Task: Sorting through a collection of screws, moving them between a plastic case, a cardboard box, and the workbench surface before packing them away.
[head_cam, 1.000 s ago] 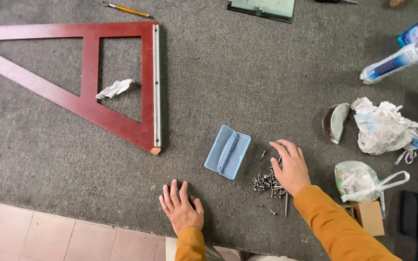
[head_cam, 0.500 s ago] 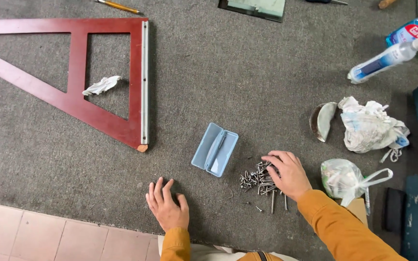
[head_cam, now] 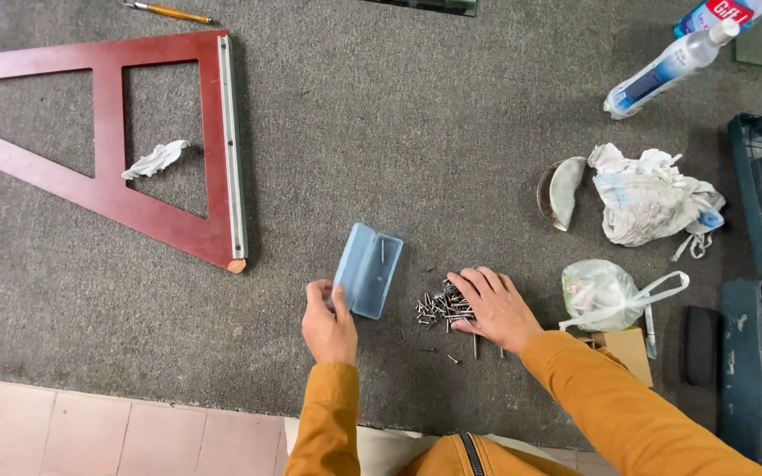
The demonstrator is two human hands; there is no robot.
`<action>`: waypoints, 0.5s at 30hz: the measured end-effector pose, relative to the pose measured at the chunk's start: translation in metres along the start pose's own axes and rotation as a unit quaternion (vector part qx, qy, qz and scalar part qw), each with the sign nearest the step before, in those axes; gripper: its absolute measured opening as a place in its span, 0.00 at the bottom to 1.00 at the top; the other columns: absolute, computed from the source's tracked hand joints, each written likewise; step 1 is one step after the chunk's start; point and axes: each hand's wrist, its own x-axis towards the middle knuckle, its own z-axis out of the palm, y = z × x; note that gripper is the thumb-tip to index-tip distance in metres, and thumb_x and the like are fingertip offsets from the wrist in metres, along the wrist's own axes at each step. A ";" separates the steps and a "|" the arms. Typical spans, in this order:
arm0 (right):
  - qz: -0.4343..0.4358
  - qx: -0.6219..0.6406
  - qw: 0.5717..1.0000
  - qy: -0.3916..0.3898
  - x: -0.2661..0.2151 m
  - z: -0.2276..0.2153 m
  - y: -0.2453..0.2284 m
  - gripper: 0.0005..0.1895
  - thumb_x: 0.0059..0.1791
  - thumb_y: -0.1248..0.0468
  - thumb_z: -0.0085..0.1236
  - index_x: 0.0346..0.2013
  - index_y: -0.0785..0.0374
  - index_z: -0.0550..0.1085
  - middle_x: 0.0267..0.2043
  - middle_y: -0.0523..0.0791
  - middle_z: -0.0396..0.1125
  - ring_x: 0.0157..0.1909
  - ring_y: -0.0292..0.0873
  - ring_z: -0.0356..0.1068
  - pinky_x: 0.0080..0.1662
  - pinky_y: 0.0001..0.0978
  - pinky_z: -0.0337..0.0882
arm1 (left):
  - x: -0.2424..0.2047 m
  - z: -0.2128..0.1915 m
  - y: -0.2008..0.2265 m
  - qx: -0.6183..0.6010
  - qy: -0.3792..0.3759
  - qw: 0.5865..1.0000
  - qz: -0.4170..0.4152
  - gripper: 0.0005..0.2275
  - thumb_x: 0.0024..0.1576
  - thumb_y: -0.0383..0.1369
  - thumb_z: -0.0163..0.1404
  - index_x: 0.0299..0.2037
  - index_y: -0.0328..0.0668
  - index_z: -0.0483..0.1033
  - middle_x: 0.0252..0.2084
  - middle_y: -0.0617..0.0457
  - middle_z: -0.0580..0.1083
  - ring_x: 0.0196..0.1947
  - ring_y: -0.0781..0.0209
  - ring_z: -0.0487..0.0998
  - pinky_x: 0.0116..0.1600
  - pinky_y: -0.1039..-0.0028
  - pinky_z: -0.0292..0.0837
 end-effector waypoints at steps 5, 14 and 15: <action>-0.020 0.012 0.996 0.081 -0.005 0.020 -0.003 0.36 0.55 0.31 0.51 0.65 0.52 0.69 0.56 0.42 0.64 0.56 0.47 0.65 0.53 0.40 0.75 | -0.042 -0.055 -0.005 -0.069 -0.020 0.995 -0.063 0.09 0.73 0.42 0.46 0.54 0.48 0.71 0.46 0.47 0.82 0.40 0.46 0.80 0.45 0.57 0.75; 0.106 0.248 0.960 -0.069 0.012 -0.040 0.010 0.22 0.58 0.42 0.52 0.55 0.53 0.72 0.52 0.45 0.71 0.49 0.57 0.76 0.46 0.57 0.77 | -0.084 -0.060 -0.034 -0.095 -0.055 0.991 -0.076 0.11 0.73 0.44 0.41 0.50 0.50 0.72 0.43 0.50 0.83 0.34 0.57 0.78 0.39 0.64 0.71; 0.163 0.289 0.938 -0.102 0.013 -0.058 0.009 0.22 0.59 0.41 0.50 0.53 0.55 0.72 0.51 0.45 0.73 0.46 0.60 0.77 0.45 0.58 0.74 | -0.087 -0.061 -0.029 -0.110 -0.057 0.990 -0.062 0.11 0.73 0.43 0.41 0.50 0.50 0.72 0.41 0.51 0.81 0.34 0.58 0.77 0.38 0.65 0.70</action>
